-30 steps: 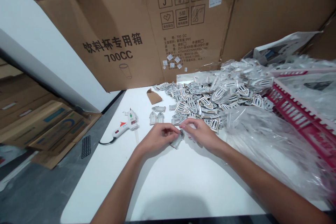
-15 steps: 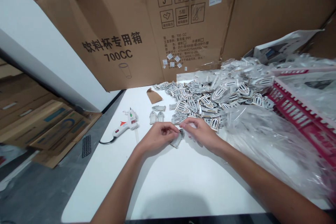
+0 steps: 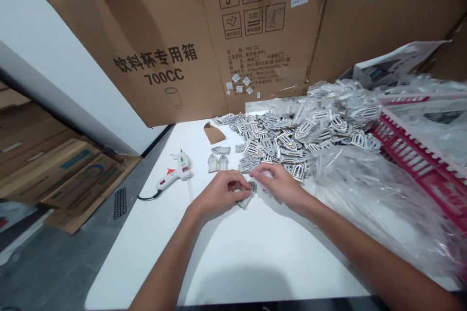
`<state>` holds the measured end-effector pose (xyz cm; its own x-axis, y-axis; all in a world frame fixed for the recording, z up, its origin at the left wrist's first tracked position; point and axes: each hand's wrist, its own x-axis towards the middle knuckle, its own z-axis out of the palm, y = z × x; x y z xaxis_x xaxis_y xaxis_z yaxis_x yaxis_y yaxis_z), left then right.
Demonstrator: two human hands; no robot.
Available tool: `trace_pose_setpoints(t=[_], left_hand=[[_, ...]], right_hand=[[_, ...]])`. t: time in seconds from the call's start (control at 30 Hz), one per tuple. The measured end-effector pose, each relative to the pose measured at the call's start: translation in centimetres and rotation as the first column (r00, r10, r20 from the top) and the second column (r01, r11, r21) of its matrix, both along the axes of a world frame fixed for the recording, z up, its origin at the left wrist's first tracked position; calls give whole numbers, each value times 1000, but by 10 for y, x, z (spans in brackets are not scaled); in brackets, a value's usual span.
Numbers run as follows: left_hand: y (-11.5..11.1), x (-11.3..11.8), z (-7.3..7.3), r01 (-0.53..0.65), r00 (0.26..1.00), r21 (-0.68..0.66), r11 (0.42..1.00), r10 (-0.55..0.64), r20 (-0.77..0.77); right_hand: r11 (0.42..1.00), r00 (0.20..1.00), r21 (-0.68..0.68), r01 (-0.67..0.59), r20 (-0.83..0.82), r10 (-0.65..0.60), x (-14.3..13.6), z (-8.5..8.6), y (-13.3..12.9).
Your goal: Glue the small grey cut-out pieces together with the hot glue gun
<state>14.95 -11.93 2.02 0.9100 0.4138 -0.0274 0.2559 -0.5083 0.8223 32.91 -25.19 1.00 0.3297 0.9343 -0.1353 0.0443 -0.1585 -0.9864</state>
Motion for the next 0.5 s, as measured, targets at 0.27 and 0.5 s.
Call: trace_pose_setpoints(t=[0.27,0.5], left_hand=[[2,-2,5,48,998,18,999,-47,-41],[0,-3,7,42,998,62,997,-39,-44]], right_hand=[[1000,1000,8,-4,14,4,1,-3,0],[1000,1000,1,-3,-2,3,1,-3,0]])
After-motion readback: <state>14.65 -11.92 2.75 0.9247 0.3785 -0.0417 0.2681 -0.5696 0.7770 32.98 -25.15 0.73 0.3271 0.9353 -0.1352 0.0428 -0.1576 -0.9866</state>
